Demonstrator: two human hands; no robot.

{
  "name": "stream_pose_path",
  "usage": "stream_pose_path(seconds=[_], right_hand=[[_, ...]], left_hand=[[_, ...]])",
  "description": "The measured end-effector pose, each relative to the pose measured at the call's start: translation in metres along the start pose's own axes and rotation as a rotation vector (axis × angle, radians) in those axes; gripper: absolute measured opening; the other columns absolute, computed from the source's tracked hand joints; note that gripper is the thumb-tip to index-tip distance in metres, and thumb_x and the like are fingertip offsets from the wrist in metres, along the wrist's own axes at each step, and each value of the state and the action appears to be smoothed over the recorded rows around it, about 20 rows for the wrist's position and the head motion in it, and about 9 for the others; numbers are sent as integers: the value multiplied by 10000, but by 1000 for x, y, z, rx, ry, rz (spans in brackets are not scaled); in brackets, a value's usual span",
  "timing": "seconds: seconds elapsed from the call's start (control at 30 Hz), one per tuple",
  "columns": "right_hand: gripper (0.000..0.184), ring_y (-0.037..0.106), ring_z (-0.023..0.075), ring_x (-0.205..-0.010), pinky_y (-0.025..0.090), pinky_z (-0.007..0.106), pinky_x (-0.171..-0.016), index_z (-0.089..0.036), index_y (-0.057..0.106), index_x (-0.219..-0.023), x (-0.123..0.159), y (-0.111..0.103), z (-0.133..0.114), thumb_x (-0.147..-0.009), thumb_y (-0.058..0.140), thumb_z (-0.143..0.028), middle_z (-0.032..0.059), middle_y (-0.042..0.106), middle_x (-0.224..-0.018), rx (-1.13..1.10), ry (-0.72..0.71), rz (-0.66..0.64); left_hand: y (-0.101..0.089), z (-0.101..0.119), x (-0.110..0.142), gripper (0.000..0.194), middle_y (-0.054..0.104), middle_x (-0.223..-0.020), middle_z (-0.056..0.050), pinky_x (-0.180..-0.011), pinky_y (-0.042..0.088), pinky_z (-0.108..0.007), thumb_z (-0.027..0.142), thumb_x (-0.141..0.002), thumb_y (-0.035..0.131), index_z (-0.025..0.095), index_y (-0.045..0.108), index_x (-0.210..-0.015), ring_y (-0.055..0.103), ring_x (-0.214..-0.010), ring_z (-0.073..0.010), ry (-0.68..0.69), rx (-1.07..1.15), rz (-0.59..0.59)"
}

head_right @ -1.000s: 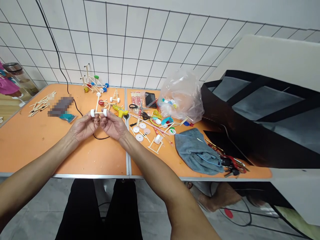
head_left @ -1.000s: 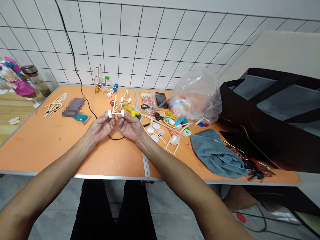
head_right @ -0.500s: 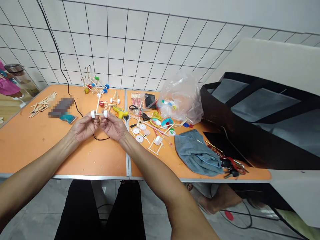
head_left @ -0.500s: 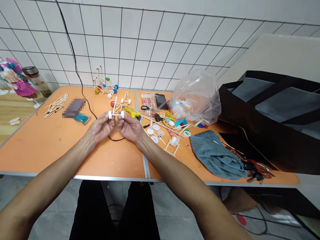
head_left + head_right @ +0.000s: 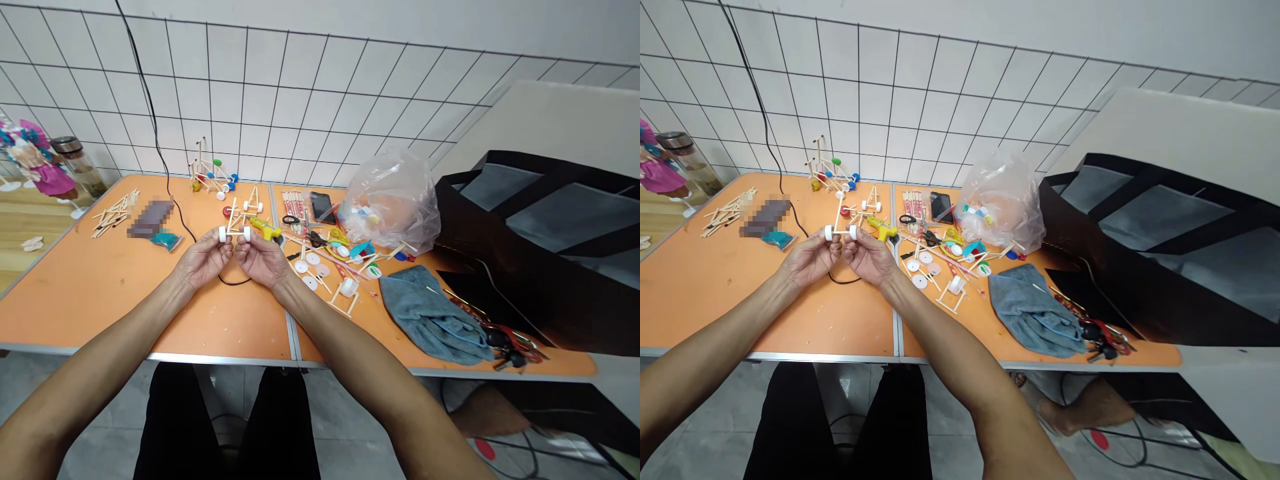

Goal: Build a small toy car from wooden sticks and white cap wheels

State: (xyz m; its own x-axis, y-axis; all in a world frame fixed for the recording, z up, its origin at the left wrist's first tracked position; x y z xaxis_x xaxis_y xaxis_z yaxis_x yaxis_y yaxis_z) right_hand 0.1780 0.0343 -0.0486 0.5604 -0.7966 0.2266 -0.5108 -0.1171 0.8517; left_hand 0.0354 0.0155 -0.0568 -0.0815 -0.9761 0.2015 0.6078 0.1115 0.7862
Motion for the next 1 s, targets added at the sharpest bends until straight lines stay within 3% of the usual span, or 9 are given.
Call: stream_pose_path(seconds=[0.1,0.43,0.57,0.73,0.83,1.0], right_hand=[[323,691,90,-556,625,145,-610,-180,793,-1300,1,0,0,-1217,501,-70,-23,751,-752,-24,4,18],[295,703,104,-593,640,157,-642,-201,790,-1347,0,-1,-1,-1196,569,-76,-31,757,-761,-4,2,7],[276,698,88,-588,620,134,-641,-202,794,-1368,0,2,-1,-1212,592,-96,-34,757,-763,-3,1,-5],[400,734,114,-608,642,164,-640,-180,769,-1421,1,7,0,-1287,393,-181,-1,805,-769,36,26,9],[448,746,130,-617,665,194,-648,-170,765,-1346,1,10,-1,-1326,341,-311,12,822,-760,110,44,1],[367,751,133,-628,669,208,-657,-210,732,-1104,1,3,-11,-1278,602,-506,16,838,-784,322,-38,52]], left_hand=[[0,0,0,272,727,-760,-4,-655,608,-191,-65,-984,722,178,710,-863,699,-629,-118,-2,-10,7],[-2,0,0,257,712,-767,13,-674,613,-193,-43,-973,778,193,706,-901,706,-654,-119,-11,-8,3],[2,0,2,249,723,-764,-12,-667,603,-192,-40,-1026,681,175,725,-910,709,-652,-123,-22,19,18],[5,2,2,323,721,-754,-26,-636,610,-191,5,-1120,528,175,724,-929,709,-627,-130,-46,22,63],[2,4,1,298,723,-774,-34,-634,612,-202,39,-1136,545,180,727,-948,736,-668,-148,-45,18,82],[-3,8,-2,261,712,-786,-24,-674,614,-229,54,-1131,588,186,712,-942,701,-665,-150,-50,11,98]])
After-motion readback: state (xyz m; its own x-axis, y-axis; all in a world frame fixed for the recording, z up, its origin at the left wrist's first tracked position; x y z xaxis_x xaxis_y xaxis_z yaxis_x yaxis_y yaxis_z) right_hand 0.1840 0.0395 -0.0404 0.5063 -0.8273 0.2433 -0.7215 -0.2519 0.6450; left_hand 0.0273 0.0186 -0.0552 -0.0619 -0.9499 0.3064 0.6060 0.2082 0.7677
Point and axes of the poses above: each hand's wrist, its own x-axis away from the middle knuckle, its own y-axis out of the palm, z = x × y, the point moved 4 cm from there along -x, towards the middle knuckle
